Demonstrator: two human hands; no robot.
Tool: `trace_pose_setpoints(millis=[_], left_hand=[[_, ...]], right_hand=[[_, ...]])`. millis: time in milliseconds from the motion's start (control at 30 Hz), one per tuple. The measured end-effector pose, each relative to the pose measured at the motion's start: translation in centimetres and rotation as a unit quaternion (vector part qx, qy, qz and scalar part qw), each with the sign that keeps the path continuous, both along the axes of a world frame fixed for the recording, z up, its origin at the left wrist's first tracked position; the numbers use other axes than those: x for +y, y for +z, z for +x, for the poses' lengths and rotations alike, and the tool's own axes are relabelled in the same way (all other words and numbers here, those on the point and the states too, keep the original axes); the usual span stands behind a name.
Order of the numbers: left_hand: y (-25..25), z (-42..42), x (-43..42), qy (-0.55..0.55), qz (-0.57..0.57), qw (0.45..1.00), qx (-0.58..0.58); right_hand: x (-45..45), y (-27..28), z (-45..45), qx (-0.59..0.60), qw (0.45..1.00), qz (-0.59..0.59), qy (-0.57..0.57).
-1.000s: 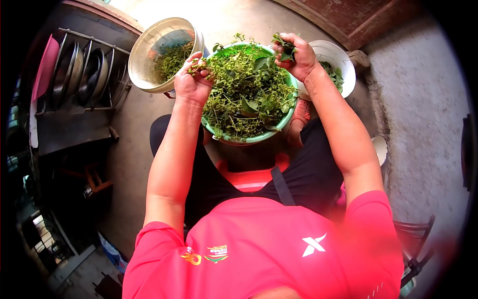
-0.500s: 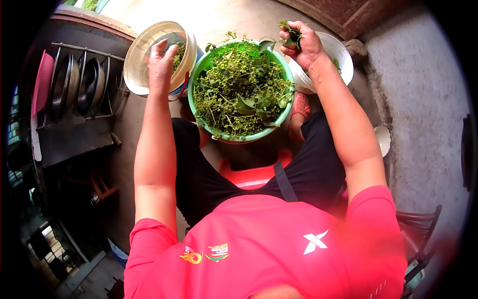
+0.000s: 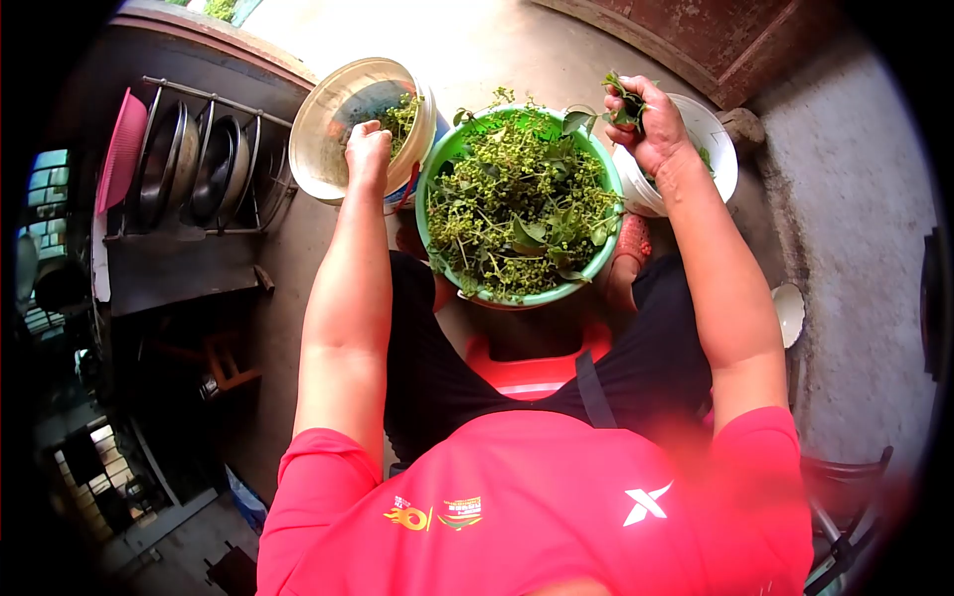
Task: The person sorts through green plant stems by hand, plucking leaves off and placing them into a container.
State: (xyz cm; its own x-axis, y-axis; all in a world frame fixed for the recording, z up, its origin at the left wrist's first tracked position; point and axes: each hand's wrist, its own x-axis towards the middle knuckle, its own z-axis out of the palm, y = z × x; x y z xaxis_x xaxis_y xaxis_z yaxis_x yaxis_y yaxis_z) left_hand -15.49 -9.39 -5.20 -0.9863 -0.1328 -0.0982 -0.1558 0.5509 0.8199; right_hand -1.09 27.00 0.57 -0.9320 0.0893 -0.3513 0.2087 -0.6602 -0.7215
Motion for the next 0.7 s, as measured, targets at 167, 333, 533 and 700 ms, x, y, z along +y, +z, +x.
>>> trace_pose_setpoints(millis=[167,333,533,700], left_hand=[[2.3,2.0,3.7,-0.158,-0.152,0.959,0.18],[-1.3,0.2,4.1,-0.168,-0.245,0.941,0.162],[-1.1,-1.2,3.0,-0.142,-0.159,0.962,0.168],[-1.0,-2.2,0.0,-0.042,-0.233,0.965,0.11]], right_hand=[[-0.4,-0.3,-0.2,-0.011,1.0,0.001,-0.001],[-0.5,-0.8,0.0,-0.009,0.999,0.003,0.03],[-0.7,-1.0,0.2,-0.048,0.997,0.052,-0.02],[-0.5,-0.9,-0.2,-0.022,0.999,0.033,-0.001]])
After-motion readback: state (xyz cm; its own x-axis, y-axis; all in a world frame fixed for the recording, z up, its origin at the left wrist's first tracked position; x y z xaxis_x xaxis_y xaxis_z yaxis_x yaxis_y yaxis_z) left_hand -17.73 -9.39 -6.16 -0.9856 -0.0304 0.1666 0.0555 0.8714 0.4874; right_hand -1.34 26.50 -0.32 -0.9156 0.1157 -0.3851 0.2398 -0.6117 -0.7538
